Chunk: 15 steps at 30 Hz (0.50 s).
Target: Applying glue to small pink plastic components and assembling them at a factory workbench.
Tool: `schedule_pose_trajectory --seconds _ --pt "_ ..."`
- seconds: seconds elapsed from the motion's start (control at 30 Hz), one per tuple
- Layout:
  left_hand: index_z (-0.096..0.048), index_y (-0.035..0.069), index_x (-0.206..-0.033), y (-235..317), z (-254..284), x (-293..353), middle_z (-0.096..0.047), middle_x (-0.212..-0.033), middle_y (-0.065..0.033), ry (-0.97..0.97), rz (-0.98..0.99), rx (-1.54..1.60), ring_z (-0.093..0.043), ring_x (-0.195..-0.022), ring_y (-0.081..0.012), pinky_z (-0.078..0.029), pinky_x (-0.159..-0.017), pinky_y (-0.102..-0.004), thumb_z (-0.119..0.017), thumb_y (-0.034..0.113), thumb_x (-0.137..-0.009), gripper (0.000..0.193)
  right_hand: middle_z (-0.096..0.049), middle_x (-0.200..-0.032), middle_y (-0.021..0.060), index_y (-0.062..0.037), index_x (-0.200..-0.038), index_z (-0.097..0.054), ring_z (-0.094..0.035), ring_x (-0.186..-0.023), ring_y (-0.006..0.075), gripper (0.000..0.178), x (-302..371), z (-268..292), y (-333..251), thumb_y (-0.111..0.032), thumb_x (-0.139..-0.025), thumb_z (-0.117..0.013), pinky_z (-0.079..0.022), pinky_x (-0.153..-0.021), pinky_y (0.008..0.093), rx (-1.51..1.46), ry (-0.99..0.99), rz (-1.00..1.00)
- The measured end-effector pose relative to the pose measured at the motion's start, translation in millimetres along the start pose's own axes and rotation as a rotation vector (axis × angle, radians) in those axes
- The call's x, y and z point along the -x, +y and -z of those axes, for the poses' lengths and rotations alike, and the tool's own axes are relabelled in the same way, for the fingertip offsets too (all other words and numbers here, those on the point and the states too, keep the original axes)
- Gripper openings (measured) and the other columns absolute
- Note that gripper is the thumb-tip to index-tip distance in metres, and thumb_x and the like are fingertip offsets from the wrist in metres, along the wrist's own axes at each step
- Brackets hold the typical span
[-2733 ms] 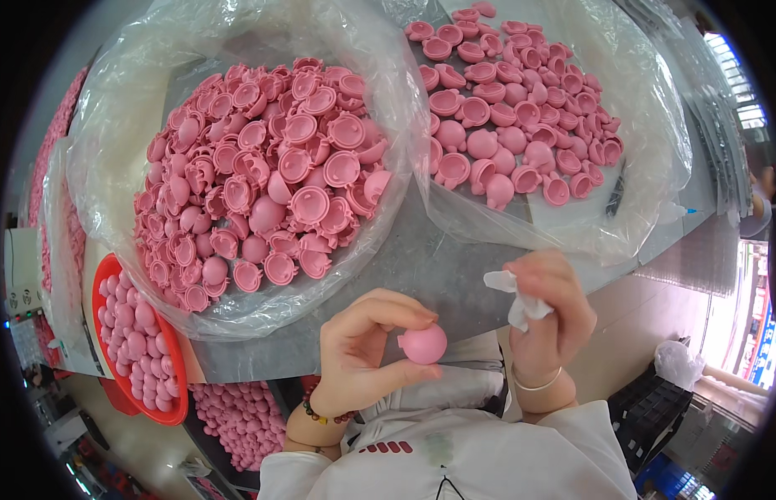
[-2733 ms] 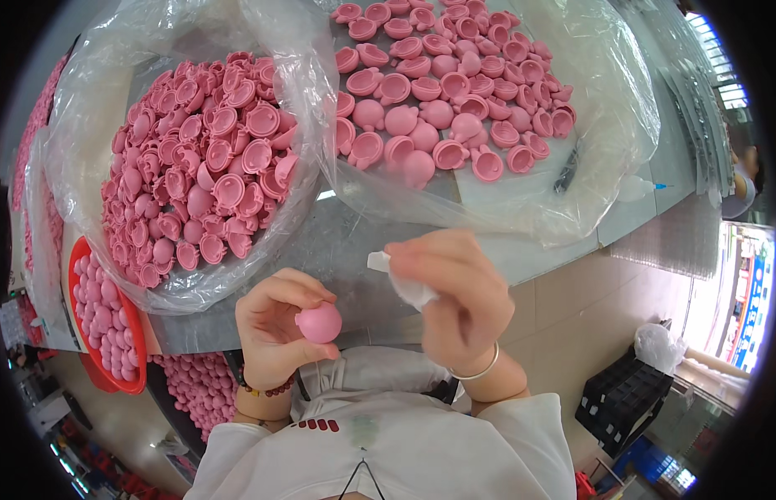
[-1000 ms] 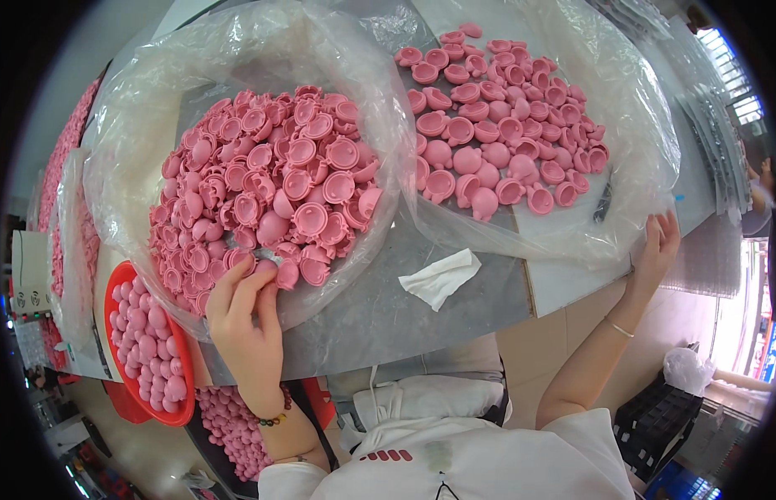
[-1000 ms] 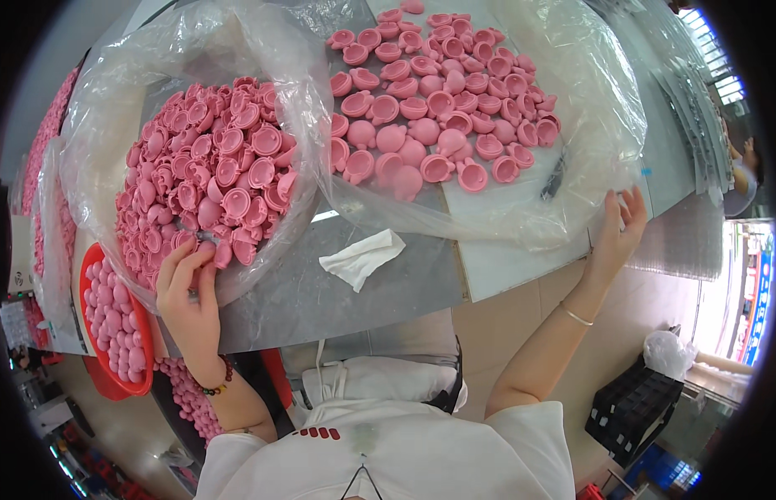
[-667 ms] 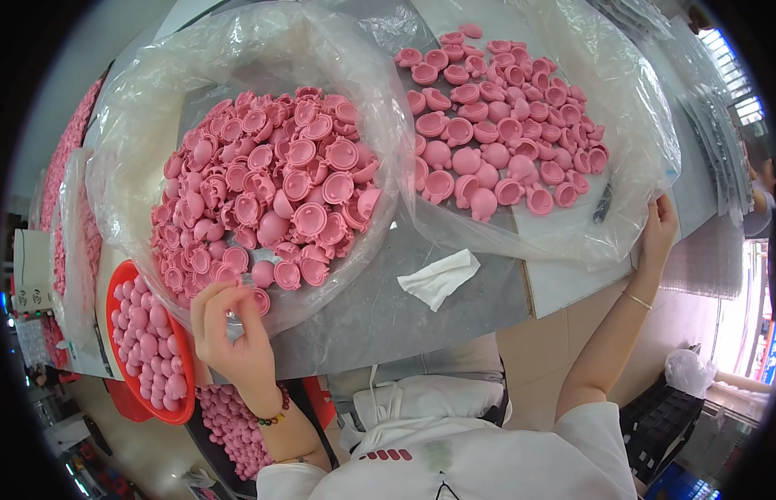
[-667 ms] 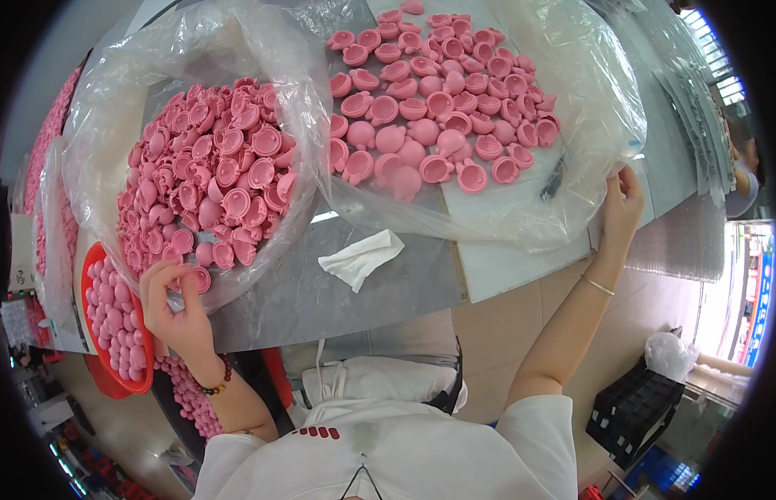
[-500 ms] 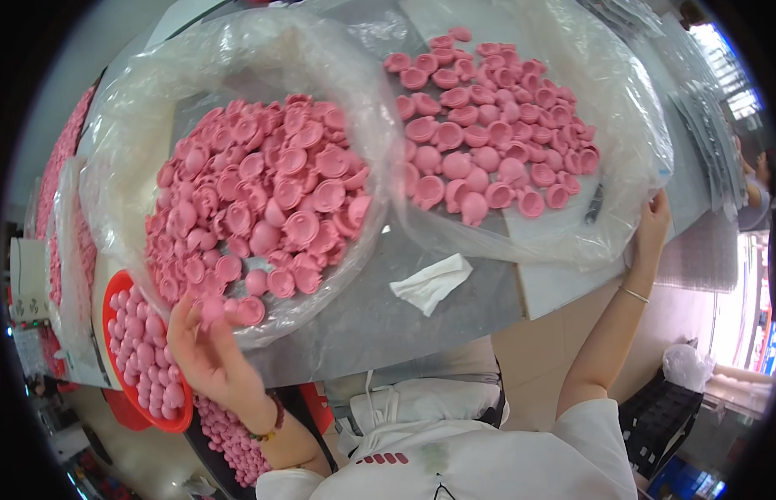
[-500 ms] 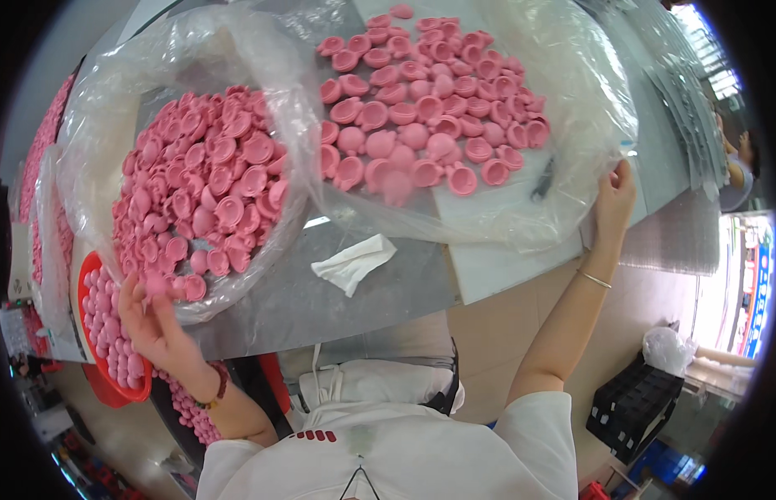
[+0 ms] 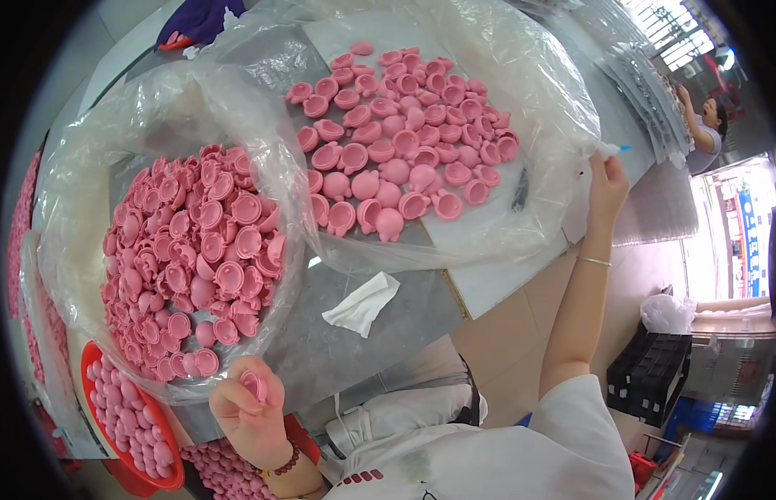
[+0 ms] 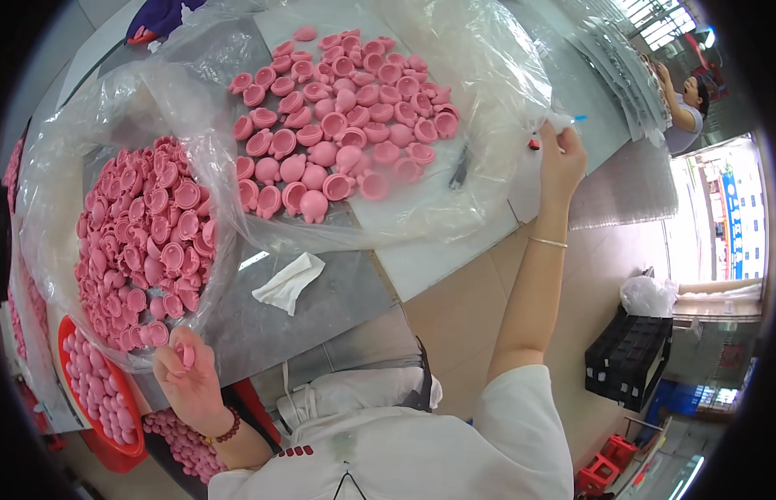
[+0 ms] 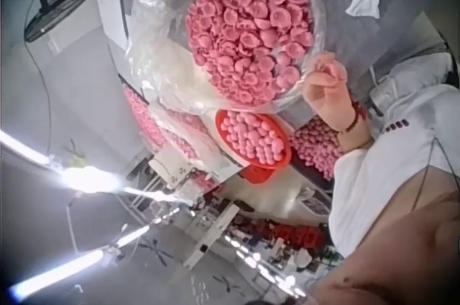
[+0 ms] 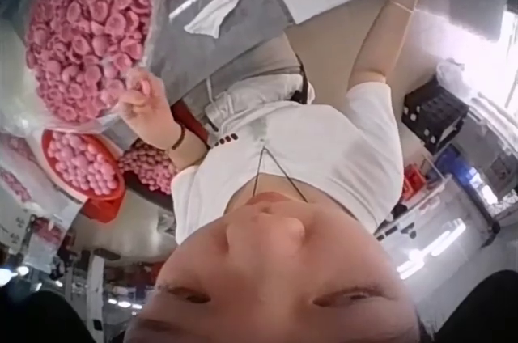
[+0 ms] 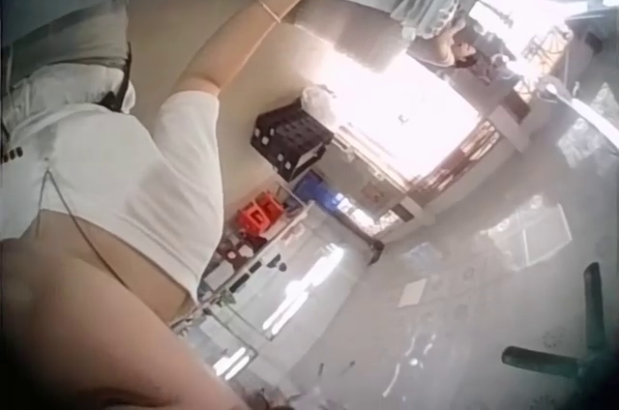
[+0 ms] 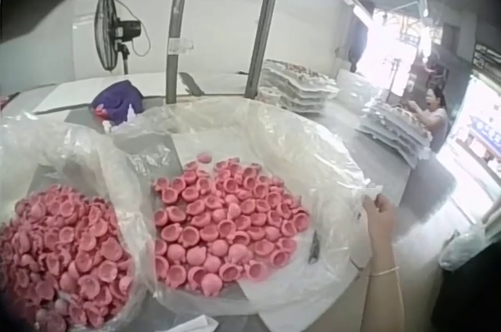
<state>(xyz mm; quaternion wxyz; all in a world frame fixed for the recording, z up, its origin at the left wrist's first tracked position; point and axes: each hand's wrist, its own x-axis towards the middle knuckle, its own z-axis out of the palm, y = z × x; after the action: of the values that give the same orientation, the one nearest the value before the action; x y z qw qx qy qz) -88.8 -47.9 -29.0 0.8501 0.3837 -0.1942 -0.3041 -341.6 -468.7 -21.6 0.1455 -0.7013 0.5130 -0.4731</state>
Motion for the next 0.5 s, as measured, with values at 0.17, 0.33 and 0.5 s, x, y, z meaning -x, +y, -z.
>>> schedule_pose_trajectory --seconds 0.17,0.33,0.5 --pt "-0.051 0.002 -0.07 -4.4 5.5 4.8 -0.051 -0.098 -0.0218 0.002 0.007 -0.237 -0.046 -0.054 -0.0099 -0.035 -0.046 -0.0196 -0.061 0.018 -0.08 0.022 -0.058 -0.077 0.0086 0.0006 -0.086 -0.054 -0.052 -0.067 0.015 0.018 41.4 32.0 -31.7 -0.017 -0.084 -0.05 -0.039 -0.058 0.0242 -0.475 0.192 -0.094" --pt "-0.053 0.0 -0.077 -14.5 -10.8 3.3 -0.052 -0.099 -0.0244 0.028 0.056 -0.218 -0.048 -0.055 -0.011 -0.039 -0.049 -0.0211 -0.06 0.013 -0.079 0.015 -0.055 -0.074 0.0139 0.0023 -0.084 -0.05 -0.051 -0.068 0.0174 0.024 110.6 37.1 -67.8 -0.021 -0.082 -0.048 -0.039 -0.059 0.0245 -0.675 -0.156 -0.101" --pt "-0.051 -0.001 -0.088 -19.5 -25.7 2.5 -0.055 -0.096 -0.0241 -0.02 0.096 -0.221 -0.052 -0.059 -0.0123 -0.045 -0.053 -0.0224 -0.063 0.011 -0.076 0.021 -0.055 -0.072 0.0117 0.0032 -0.083 -0.05 -0.05 -0.064 0.0157 0.023 143.6 21.5 -88.2 -0.019 -0.08 -0.047 -0.039 -0.06 0.024 -0.489 -0.385 -0.171"
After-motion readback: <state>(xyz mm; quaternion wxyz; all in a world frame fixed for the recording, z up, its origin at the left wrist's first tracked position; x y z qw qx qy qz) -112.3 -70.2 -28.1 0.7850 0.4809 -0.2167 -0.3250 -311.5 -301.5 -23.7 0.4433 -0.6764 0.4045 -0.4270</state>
